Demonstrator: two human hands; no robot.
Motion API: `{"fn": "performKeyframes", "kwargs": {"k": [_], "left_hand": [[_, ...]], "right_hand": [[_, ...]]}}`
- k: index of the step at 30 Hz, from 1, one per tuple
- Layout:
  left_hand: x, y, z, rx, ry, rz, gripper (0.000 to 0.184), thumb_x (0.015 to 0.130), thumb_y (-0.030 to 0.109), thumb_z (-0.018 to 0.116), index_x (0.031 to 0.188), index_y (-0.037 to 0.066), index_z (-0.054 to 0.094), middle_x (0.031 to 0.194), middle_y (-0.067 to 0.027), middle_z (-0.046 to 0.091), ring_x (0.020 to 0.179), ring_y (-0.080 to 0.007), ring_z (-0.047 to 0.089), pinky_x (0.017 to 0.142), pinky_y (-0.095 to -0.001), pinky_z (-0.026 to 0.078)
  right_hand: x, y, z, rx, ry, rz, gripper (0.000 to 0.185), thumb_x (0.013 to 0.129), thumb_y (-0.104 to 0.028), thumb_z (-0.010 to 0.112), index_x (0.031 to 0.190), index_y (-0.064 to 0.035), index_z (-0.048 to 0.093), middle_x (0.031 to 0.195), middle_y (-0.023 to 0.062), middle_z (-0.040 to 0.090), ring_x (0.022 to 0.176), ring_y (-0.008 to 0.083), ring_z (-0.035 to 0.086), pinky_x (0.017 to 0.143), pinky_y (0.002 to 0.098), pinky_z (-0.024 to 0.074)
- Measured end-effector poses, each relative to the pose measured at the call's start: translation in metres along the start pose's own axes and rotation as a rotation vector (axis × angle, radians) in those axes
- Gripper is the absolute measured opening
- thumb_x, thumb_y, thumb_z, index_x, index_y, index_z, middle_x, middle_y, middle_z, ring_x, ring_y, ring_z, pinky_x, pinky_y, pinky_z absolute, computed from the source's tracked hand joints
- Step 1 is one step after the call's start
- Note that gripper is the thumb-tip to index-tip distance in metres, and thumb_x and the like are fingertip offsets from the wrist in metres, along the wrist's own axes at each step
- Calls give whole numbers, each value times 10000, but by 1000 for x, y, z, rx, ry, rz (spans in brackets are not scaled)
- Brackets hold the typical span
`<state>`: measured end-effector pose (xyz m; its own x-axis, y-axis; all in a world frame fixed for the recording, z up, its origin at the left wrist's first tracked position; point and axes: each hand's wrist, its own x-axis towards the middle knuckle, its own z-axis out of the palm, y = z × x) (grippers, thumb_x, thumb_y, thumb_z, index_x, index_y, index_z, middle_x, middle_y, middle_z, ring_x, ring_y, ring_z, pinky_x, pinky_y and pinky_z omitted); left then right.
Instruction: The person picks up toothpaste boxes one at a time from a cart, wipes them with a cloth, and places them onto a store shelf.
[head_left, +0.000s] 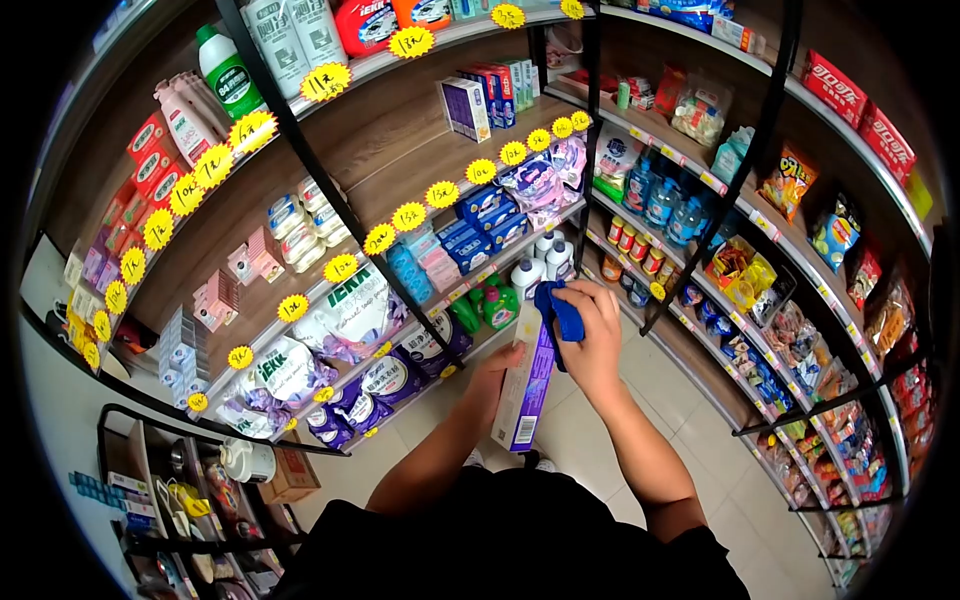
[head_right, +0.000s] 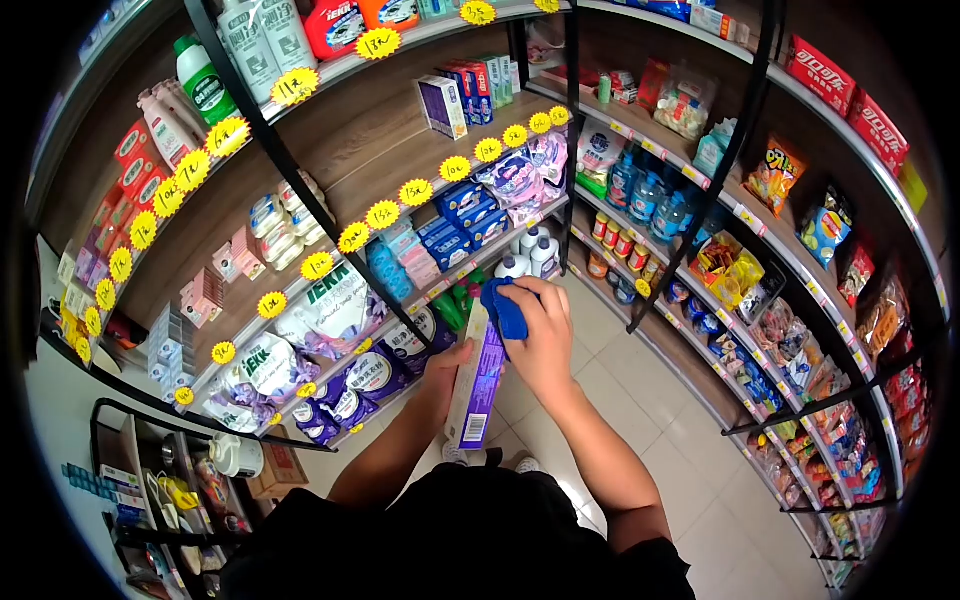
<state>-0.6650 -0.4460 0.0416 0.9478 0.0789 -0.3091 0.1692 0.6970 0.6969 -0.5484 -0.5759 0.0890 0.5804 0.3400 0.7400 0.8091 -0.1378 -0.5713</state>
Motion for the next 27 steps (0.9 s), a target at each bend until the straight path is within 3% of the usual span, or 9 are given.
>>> {"fn": "performKeyframes", "kwargs": {"k": [4,6,11,12,14,16,18,24,27], "left_hand": [[4,8,2,-85,10,46,338,1025,392,538,1150,88,616,916,-34,675,768,-146,658,696,-287,546],[8,17,14,-225,139,105,346,1028,393,528,1152,84,623,940,-51,692,786,-157,670,717,-298,555],[31,19,-29,-280,-119,282,465,1072,395,418,1279,6,567,1047,-138,684,911,-245,682,832,-356,568],[32,21,-23,-279,-119,276,465,1072,395,418,1279,6,567,1047,-138,684,911,-245,682,832,-356,568],[36,21,0,-485,82,254,456,1081,383,402,1295,12,558,1081,-155,675,993,-275,674,923,-397,562],[48,12,7,-513,103,266,458,1089,382,384,1321,18,539,1137,-175,659,1069,-300,658,1007,-421,538],[59,-4,2,-490,78,320,513,1085,424,393,1313,-27,480,1191,-197,635,1134,-310,636,1052,-424,506],[73,-16,-12,-518,36,260,530,1085,459,371,1251,-28,497,1129,-158,629,1066,-275,635,986,-384,536],[69,-10,-2,-467,136,284,533,1077,480,392,1220,-13,535,1114,-143,643,1052,-255,638,946,-364,541]], "right_hand": [[-16,-11,-5,18,-138,-49,427,624,43,743,1035,-67,699,1138,123,634,1053,352,587,906,422,481],[-34,-19,-12,51,-199,-47,428,606,41,747,1019,-63,701,1125,124,639,1028,353,598,890,424,491],[-64,-27,-35,271,-349,14,418,620,37,736,1025,-62,709,1119,115,648,993,340,622,871,420,517],[-69,-26,-35,270,-347,18,418,620,37,736,1025,-62,709,1119,115,648,993,340,622,871,420,517],[-79,-23,-34,272,-39,172,408,624,21,749,1022,-58,715,1113,136,646,996,343,624,879,416,514],[-79,-24,-31,209,68,163,416,628,-3,782,1036,-61,724,1107,147,644,989,344,622,863,418,511],[-73,-26,-31,-28,33,-140,451,633,-18,801,1074,-75,730,1124,145,639,985,340,614,846,414,508],[-95,-24,-23,-86,-41,-158,492,620,-79,791,1108,-103,734,1176,110,625,972,330,587,824,411,513],[-102,-22,-21,-65,-87,-188,454,627,-85,776,1079,-107,741,1161,91,634,959,316,583,790,377,523]]}}
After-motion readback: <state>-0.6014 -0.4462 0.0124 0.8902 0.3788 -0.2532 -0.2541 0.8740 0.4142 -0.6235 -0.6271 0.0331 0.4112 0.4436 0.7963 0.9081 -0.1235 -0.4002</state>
